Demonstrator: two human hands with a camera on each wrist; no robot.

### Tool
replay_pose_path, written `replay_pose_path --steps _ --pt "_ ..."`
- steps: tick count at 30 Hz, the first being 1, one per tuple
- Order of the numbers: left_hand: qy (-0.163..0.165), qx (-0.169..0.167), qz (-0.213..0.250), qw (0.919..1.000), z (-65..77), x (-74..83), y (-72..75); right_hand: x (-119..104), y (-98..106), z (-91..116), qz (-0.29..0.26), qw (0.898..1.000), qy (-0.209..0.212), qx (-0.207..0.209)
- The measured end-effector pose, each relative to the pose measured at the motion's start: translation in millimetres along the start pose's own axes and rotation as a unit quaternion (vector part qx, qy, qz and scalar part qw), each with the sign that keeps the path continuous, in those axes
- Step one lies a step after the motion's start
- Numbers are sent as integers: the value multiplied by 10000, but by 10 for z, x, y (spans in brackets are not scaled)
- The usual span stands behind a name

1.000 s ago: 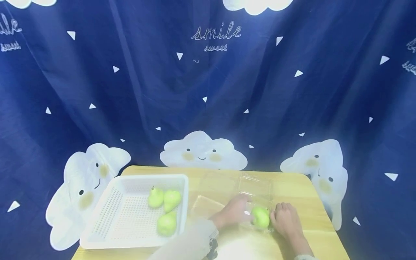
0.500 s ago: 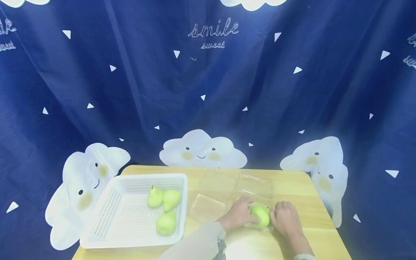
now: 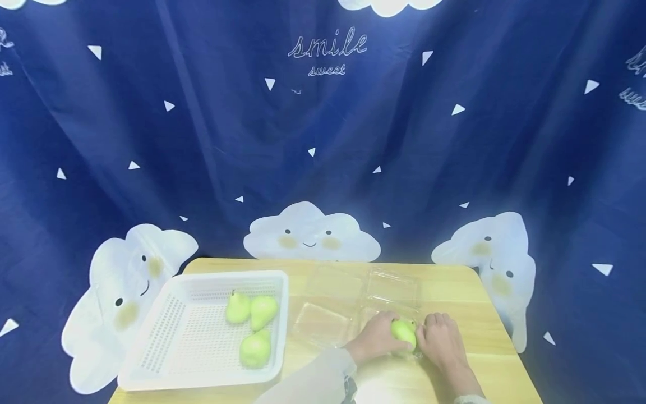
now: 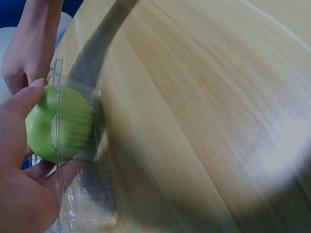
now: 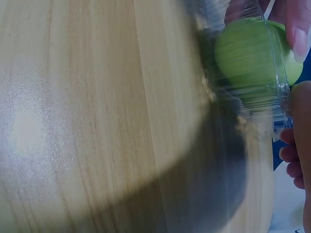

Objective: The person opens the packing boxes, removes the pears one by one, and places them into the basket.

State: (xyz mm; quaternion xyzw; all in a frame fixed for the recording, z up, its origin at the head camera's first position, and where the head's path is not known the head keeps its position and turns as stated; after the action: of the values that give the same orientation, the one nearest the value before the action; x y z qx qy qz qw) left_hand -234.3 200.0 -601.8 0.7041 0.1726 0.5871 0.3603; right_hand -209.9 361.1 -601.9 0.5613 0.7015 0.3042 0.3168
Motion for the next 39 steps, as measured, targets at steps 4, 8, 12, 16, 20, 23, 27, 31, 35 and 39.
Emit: replay_pose_path --steps 4,8,12,16,20,23,27,31,35,39 --pt "93 77 130 9998 0 -19 -2 -36 -4 -14 -28 10000 68 48" --pt "212 284 266 9990 -38 -63 4 -52 1 -33 -27 10000 65 18" --pt "277 424 357 9981 -65 -78 61 -55 7 -44 -1 9999 -12 -113" --pt "267 412 465 9977 -72 -44 143 -55 14 -43 9 10000 23 -92" --pt "-44 446 485 9978 -113 2 241 -44 2 -27 32 9998 24 -170" --pt "-378 523 410 9971 -162 33 344 -37 -1 -18 60 9999 17 -161" --pt "-589 525 224 9966 -224 42 499 -50 6 -23 96 9998 157 68" --pt "-769 384 107 9962 -251 32 670 -67 18 -18 77 9997 196 110" --pt "-1046 270 12 9941 -250 4 864 -78 55 0 -13 9999 99 94" --pt "-1083 300 -33 9937 -233 -58 1072 -86 55 3 -42 9999 60 89"
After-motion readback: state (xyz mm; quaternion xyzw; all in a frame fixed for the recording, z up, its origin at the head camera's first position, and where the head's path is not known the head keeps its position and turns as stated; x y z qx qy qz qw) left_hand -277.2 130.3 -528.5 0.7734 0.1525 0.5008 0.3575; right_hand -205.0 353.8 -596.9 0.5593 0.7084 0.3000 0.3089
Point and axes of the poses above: each hand's wrist, its own z-axis away from the middle knuckle, its own y-axis out of the back of the hand, x = y × z, the point moved 6 cm from there along -z, towards the middle knuckle, and after that the axes turned 13 degrees about x, right-handed, at the moved point
